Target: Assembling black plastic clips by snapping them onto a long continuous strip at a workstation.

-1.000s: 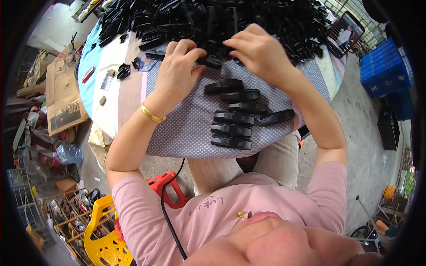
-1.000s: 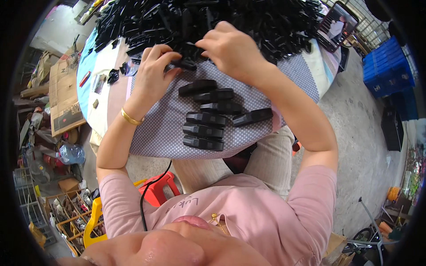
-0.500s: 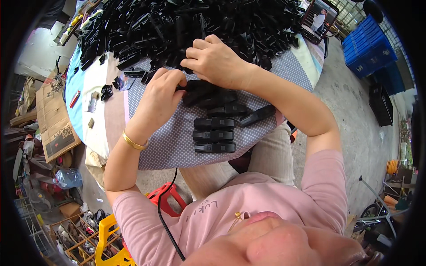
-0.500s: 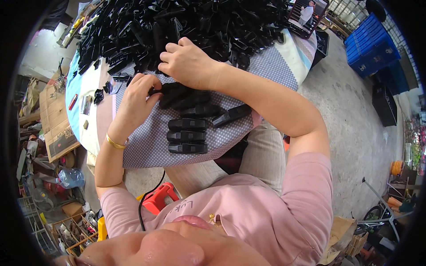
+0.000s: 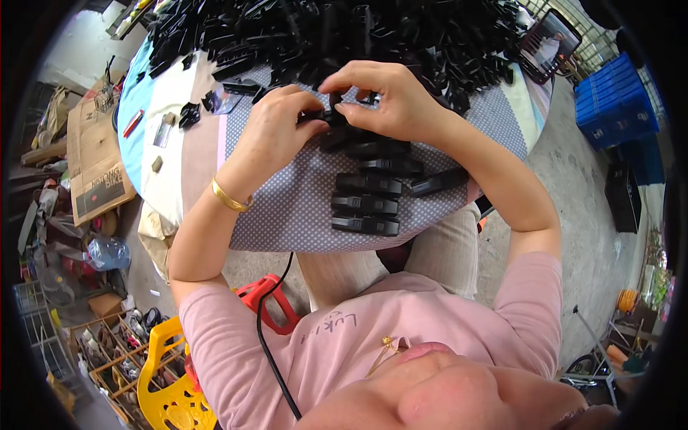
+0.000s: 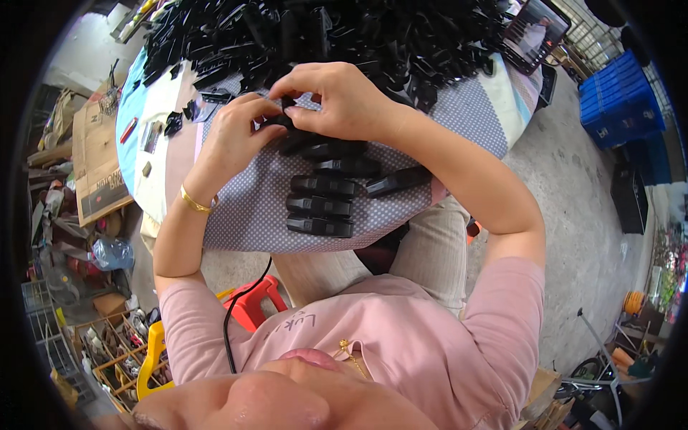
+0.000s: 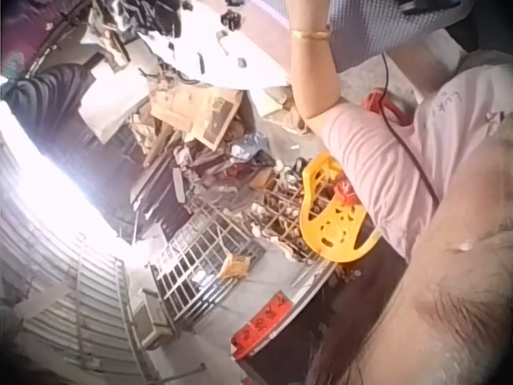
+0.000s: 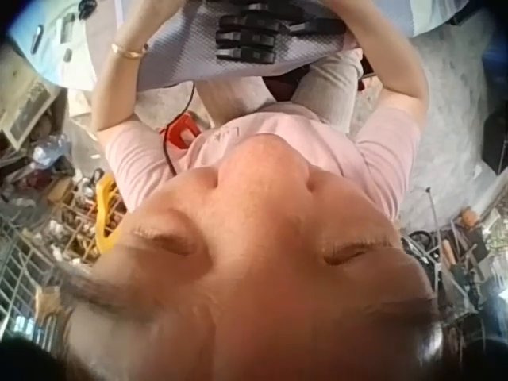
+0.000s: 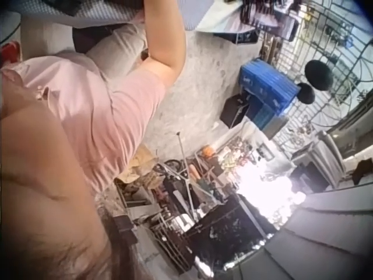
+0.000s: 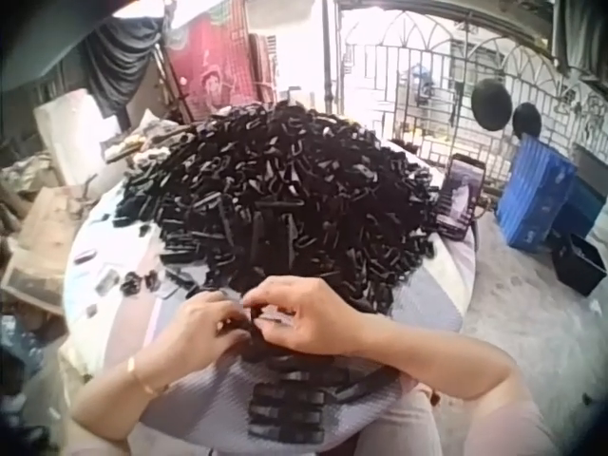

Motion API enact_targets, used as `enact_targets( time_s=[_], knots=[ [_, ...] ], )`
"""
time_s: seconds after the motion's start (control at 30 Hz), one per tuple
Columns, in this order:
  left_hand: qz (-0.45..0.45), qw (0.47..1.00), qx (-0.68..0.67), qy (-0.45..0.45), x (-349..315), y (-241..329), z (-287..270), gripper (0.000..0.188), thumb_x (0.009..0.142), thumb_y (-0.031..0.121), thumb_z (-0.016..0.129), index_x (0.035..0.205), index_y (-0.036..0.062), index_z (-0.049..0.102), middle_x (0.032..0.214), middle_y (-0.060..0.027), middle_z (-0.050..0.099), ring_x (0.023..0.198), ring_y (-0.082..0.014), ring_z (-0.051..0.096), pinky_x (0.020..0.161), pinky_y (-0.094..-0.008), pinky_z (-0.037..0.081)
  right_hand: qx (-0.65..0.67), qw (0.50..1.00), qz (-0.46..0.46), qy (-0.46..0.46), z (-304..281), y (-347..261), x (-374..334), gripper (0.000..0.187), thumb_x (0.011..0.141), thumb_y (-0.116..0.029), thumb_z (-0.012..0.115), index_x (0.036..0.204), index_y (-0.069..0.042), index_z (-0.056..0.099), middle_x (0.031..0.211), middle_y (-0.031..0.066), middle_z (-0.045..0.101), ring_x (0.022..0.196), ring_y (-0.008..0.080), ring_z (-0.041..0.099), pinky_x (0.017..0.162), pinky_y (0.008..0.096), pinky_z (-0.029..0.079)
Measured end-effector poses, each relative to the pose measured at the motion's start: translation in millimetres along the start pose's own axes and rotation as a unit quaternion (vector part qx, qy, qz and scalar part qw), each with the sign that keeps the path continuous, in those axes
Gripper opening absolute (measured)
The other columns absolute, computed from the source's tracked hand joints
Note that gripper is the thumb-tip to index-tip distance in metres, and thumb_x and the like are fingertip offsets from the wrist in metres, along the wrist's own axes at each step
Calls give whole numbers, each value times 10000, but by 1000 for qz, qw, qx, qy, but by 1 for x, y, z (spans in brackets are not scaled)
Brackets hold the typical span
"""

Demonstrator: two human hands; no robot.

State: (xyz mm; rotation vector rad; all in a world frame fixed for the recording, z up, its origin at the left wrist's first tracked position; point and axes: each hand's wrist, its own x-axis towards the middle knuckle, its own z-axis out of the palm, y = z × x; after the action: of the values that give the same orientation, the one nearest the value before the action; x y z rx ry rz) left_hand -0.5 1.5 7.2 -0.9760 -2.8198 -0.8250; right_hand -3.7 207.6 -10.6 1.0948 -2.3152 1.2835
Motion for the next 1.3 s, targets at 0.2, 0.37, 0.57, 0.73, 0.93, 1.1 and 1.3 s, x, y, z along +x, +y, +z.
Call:
enact_targets(
  time_s=[0.2, 0.37, 0.57, 0.73, 0.93, 1.1, 1.3],
  knots=[
    [0, 1000, 10, 7, -3, -5, 0, 241, 721, 97, 724, 915, -33, 662, 852, -114, 624, 709, -215, 611, 661, -295, 501, -74, 996, 16, -45, -2, 3, -2, 254, 693, -54, 657, 946, -35, 671, 854, 64, 650, 829, 208, 562, 730, 305, 481],
    [-10, 1000, 0, 15, -4, -5, 0, 233, 721, 98, 727, 901, -35, 666, 848, -110, 627, 707, -208, 610, 664, -284, 500, -168, 982, -53, -76, -10, 8, -7, 242, 722, -68, 688, 958, -21, 676, 826, 72, 639, 790, 241, 551, 721, 324, 471],
    [-37, 999, -18, -4, -2, -6, -2, 214, 712, 90, 733, 877, -34, 674, 805, -101, 623, 698, -199, 611, 656, -272, 500, -202, 974, -64, -78, -19, 2, -13, 216, 704, -58, 704, 914, -10, 682, 772, 66, 612, 744, 232, 532, 685, 331, 463],
    [-36, 996, -82, -24, 3, -4, 0, 202, 689, 48, 740, 851, -52, 672, 795, -93, 622, 680, -173, 621, 635, -261, 509, -150, 983, -38, -97, -7, 3, 1, 193, 711, -92, 705, 891, -25, 696, 787, 72, 617, 781, 243, 552, 717, 340, 470],
    [-15, 996, -82, -13, 1, -5, 2, 188, 702, 41, 735, 846, -60, 668, 801, -88, 621, 698, -156, 633, 647, -257, 520, -123, 987, -29, -98, -2, 6, -1, 197, 702, -109, 719, 886, -39, 708, 779, 78, 625, 785, 239, 569, 712, 344, 470],
    [-12, 982, -166, -85, 1, -7, 4, 205, 732, 72, 733, 905, -22, 674, 822, -61, 622, 727, -135, 594, 660, -231, 489, -67, 992, 7, -109, -12, 7, -5, 168, 719, -111, 726, 873, -45, 708, 736, 69, 647, 712, 210, 574, 650, 319, 464],
    [15, 972, 199, 127, 10, -50, -26, 281, 775, -26, 622, 1043, 52, 657, 1065, -80, 629, 1032, -271, 554, 949, -355, 423, -249, 965, -82, -5, -14, 9, -4, 209, 759, -63, 662, 966, -39, 674, 890, 52, 653, 822, 216, 563, 724, 316, 474]
  ],
)
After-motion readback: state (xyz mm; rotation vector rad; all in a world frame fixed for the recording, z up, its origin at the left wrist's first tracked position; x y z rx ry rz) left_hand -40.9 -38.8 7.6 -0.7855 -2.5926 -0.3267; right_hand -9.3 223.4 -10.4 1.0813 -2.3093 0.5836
